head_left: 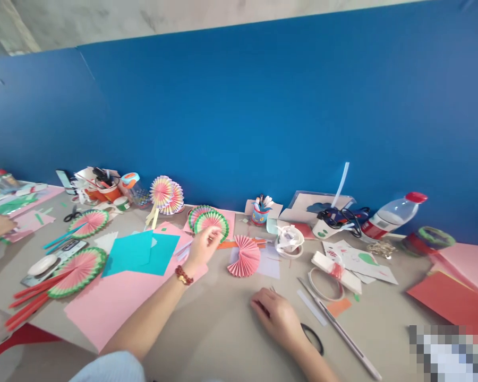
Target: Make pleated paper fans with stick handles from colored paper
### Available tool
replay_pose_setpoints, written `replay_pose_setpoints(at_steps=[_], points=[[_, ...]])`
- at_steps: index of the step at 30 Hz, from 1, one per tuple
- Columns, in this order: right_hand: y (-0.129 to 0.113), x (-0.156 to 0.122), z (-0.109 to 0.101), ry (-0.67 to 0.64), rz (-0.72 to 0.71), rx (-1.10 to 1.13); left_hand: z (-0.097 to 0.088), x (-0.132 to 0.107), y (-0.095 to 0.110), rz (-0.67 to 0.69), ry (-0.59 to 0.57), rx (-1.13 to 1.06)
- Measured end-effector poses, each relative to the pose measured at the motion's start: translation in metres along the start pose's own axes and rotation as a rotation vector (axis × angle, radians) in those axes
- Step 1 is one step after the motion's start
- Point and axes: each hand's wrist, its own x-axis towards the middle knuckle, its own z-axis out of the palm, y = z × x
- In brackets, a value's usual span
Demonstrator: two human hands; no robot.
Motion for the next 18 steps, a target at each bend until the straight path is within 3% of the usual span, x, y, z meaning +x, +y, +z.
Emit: replay_pose_setpoints(at_steps=[5,8,12,18], points=[[0.0,0.002,-0.002,-0.009,0.024,0.052,-0.093,0.039,-0.076,-0.176,0.323,0.237],[-0.001,0.004,-0.003,-0.018,0.04,0.057,-0.132,0.06,-0.12,-0.291,0.425,0.385],[0.001,0.005,-0.001,-0.011,0.058,0.05,-0.145,0.077,-0.156,-0.341,0.37,0.476],[0.003,0.005,0.001,-0.024,0.071,0.064,-0.143,0.086,-0.176,-0.341,0.356,0.483]])
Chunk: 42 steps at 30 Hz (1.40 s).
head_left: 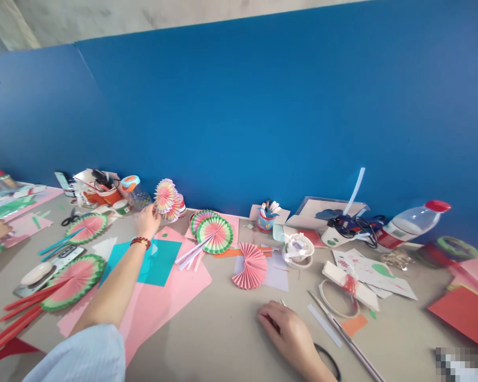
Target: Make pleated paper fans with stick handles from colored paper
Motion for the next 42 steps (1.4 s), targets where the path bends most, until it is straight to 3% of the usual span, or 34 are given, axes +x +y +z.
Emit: replay_pose_setpoints(at_steps=[8,12,17,23,26,30,33,36,42], points=[[-0.001,0.001,-0.002,-0.003,0.005,0.004,-0.018,-0.001,0.002,-0.04,0.133,-0.191],[-0.001,0.001,-0.002,0.005,-0.006,0.004,-0.037,-0.014,0.012,-0.116,0.158,-0.46],[-0.001,0.0,-0.001,-0.014,-0.01,0.004,-0.053,-0.056,0.035,-0.174,0.012,-0.834],[-0.013,-0.005,-0.017,0.052,0.01,0.114,-0.061,-0.145,0.095,-0.256,-0.221,-1.066],[-0.027,-0.004,-0.035,0.134,0.061,0.308,-0.062,-0.194,0.134,-0.381,-0.535,-1.265],[-0.043,0.008,-0.053,0.176,0.027,0.826,-0.058,-0.243,0.172,-0.417,-0.876,-1.33],[-0.05,0.018,-0.057,0.206,0.057,1.182,-0.056,-0.262,0.187,-0.431,-0.975,-1.302],[-0.056,0.024,-0.055,0.215,0.115,1.403,-0.058,-0.271,0.196,-0.386,-1.049,-1.259],[-0.058,0.027,-0.049,0.284,0.286,1.479,-0.062,-0.28,0.202,-0.311,-1.127,-1.236]])
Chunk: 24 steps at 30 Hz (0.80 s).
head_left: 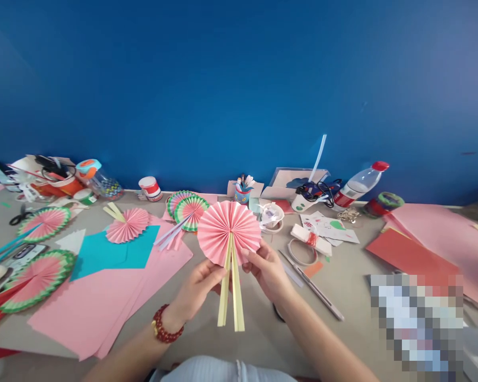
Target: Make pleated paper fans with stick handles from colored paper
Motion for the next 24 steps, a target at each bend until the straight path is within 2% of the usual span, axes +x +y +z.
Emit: replay_pose_setpoints(at_steps=[6,14,20,24], points=[[0.004,-0.001,-0.009,0.053,-0.023,-0.037,0.003,-0.005,0.001,0.009,-0.089,-0.022],[0.005,-0.006,-0.013,0.063,-0.019,-0.041,0.002,-0.006,-0.005,0.002,-0.101,0.009],[0.009,-0.007,-0.015,0.085,-0.03,-0.049,0.006,-0.007,-0.001,0.034,-0.084,0.004],[0.01,-0.008,-0.015,0.111,-0.033,-0.045,0.005,-0.007,-0.005,-0.027,-0.026,-0.047]])
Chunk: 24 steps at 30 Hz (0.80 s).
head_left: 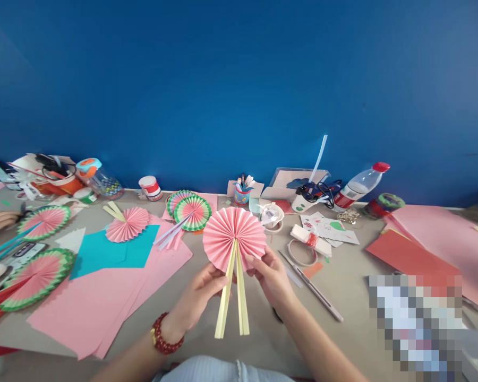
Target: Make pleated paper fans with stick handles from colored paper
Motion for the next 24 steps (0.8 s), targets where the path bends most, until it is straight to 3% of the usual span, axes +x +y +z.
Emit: replay_pose_setpoints(at_steps=[15,24], points=[[-0.001,-0.004,0.007,-0.022,-0.024,-0.055,-0.007,0.003,-0.017,-0.014,0.119,-0.013],[0.0,-0.006,0.014,-0.1,-0.011,-0.02,-0.002,0.004,-0.017,0.004,0.074,-0.078]])
